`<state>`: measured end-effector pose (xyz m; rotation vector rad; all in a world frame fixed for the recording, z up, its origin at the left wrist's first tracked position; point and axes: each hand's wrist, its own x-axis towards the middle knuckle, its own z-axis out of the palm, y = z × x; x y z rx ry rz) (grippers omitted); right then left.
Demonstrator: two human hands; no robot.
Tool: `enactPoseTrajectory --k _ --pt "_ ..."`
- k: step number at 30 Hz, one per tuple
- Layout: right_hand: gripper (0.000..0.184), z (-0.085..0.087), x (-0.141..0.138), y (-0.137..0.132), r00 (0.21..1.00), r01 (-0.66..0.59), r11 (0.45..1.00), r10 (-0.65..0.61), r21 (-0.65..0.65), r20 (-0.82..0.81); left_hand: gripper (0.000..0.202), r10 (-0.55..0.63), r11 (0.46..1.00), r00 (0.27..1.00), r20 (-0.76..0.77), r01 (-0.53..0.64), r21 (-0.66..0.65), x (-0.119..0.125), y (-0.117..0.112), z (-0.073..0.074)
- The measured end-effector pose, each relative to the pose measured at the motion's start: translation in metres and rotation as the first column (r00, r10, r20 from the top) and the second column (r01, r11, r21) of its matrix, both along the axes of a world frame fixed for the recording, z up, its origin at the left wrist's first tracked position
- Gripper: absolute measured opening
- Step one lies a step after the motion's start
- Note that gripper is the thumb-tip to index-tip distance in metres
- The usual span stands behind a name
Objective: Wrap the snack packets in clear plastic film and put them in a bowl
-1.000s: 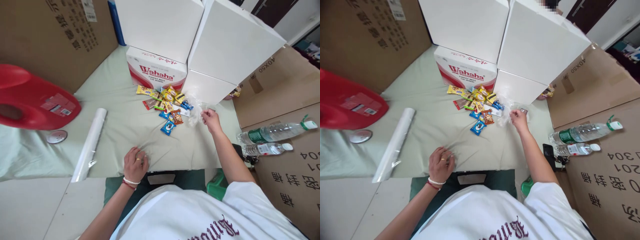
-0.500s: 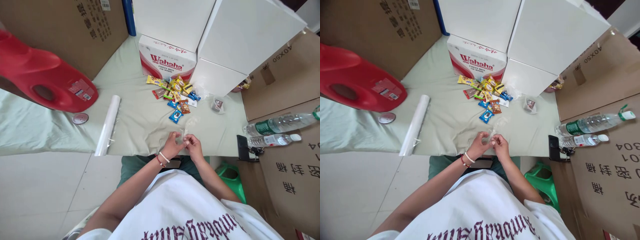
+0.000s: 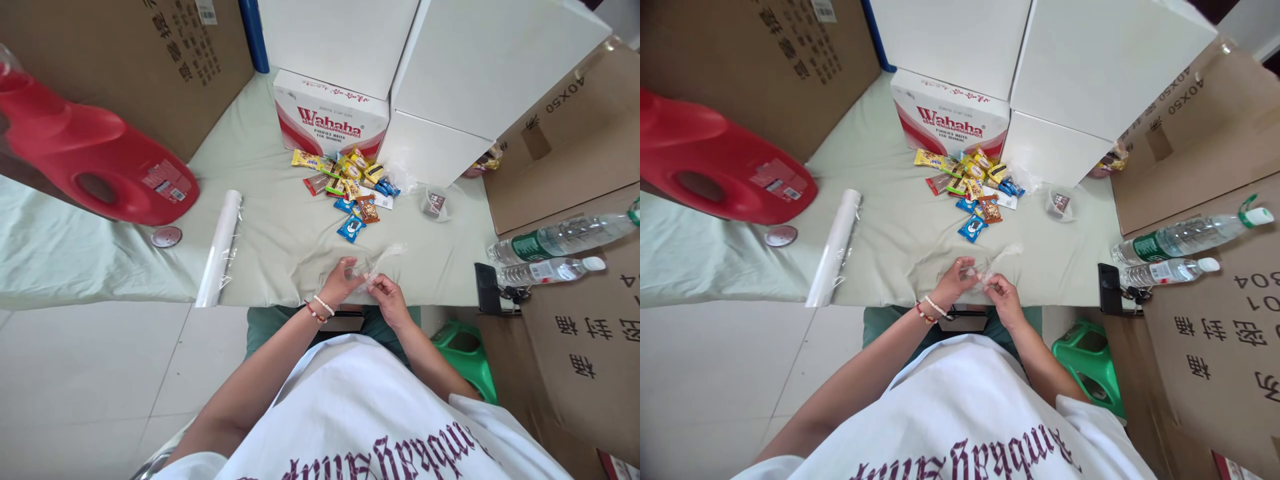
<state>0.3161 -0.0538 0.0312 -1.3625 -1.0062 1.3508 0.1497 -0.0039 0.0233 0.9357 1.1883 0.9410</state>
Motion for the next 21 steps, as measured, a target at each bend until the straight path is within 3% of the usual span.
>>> enactPoseTrajectory --k 4,10,16,18,21 --pt "0.028 0.0 0.003 0.001 0.994 0.065 0.998 -0.064 0.002 -0.092 0.024 -0.057 0.997 0.996 -0.072 0.061 0.051 0.002 0.008 -0.005" --pt "0.054 0.008 0.017 0.005 0.956 0.063 0.969 -0.128 -0.24 -0.266 0.02 0.11 0.984 0.966 -0.233 -0.072 0.164 -0.013 0.003 -0.003" --pt "0.057 0.014 0.002 0.025 0.961 0.028 0.966 -0.097 -0.256 -0.261 0.021 0.176 0.945 0.911 -0.374 -0.049 0.325 -0.011 -0.012 0.008" --pt "0.054 0.011 -0.005 0.029 0.968 0.01 0.963 -0.077 -0.269 -0.239 0.026 0.231 0.948 0.889 -0.395 -0.115 0.296 -0.015 -0.011 0.003" --pt "0.049 0.005 -0.01 0.03 0.964 0.022 0.958 -0.096 -0.287 -0.248 0.034 0.308 0.951 0.884 -0.352 -0.272 0.148 -0.029 -0.005 -0.007"
